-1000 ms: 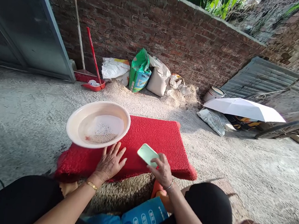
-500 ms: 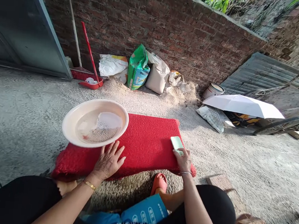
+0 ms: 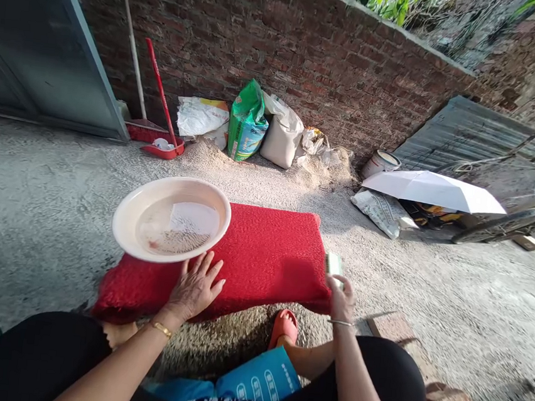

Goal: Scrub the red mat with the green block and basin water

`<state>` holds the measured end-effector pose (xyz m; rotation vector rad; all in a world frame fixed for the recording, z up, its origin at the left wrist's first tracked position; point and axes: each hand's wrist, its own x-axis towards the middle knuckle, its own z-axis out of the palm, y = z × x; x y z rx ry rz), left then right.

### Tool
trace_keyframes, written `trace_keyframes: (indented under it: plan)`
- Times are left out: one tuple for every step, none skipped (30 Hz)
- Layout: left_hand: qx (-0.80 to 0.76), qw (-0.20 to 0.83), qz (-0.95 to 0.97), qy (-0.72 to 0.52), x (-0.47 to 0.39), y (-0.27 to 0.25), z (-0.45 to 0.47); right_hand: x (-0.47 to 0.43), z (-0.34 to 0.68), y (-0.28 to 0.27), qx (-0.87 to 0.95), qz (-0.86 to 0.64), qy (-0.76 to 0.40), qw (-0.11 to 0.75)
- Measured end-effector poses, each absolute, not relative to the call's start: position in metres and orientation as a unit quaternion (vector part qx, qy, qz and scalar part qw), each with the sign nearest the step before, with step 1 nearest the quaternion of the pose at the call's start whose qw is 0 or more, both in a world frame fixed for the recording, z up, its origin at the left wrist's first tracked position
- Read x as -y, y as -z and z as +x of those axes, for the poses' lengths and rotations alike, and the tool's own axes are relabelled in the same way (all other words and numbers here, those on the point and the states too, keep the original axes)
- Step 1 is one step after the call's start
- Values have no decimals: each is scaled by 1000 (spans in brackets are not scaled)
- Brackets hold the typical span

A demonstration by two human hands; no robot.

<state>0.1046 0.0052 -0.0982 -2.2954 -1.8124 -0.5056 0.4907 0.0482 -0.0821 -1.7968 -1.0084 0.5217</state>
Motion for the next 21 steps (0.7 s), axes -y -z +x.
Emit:
trace_keyframes:
  plan:
    - [608, 84, -771, 170, -5, 98, 105, -39, 473, 83, 465, -714, -222, 473]
    - [608, 82, -771, 170, -5, 98, 104, -29, 454, 83, 531, -680, -223, 454]
    - [609, 81, -770, 170, -5, 98, 104, -18, 436, 84, 604, -635, -214, 430]
    - [610, 79, -769, 172, -5, 97, 104, -8, 418, 84, 675, -585, -197, 404]
    - [611, 76, -769, 174, -5, 97, 104, 2, 403, 84, 734, -538, -177, 376]
    - [611, 73, -768, 177, -5, 97, 104, 10, 391, 84, 780, -497, -159, 347]
    - [611, 70, -767, 181, -6, 97, 105, 17, 382, 84, 812, -466, -144, 321]
    - [611, 67, -767, 184, -6, 96, 105, 20, 376, 84, 831, -447, -133, 302]
    - [611, 65, -767, 186, -6, 96, 105, 22, 375, 85, 839, -440, -126, 293]
    - [611, 65, -767, 185, -5, 96, 105, 21, 376, 86, 838, -445, -123, 292]
    - [612, 66, -767, 183, -5, 96, 105, 19, 380, 88, 830, -457, -123, 296]
    - [612, 67, -767, 180, -5, 95, 106, 16, 387, 90, 819, -473, -123, 301]
    - [612, 68, -768, 177, -5, 95, 106, 13, 395, 92, 805, -492, -124, 307]
    - [612, 69, -768, 175, -5, 95, 106, 10, 404, 94, 790, -512, -123, 313]
    - [613, 68, -768, 174, -5, 95, 106, 7, 415, 96, 773, -534, -121, 321]
    - [614, 68, -767, 175, -4, 95, 106, 4, 425, 97, 753, -556, -118, 332]
    - [615, 66, -766, 177, -4, 95, 107, 2, 436, 98, 728, -581, -114, 346]
    - [615, 64, -765, 179, -4, 95, 107, 1, 446, 99, 700, -607, -110, 359]
    - [615, 61, -765, 181, -4, 94, 107, 1, 457, 99, 667, -636, -107, 373]
    - [614, 59, -766, 182, -3, 94, 107, 0, 467, 99, 629, -668, -105, 383]
    - [614, 57, -766, 182, -3, 93, 108, 0, 477, 99, 586, -702, -107, 390]
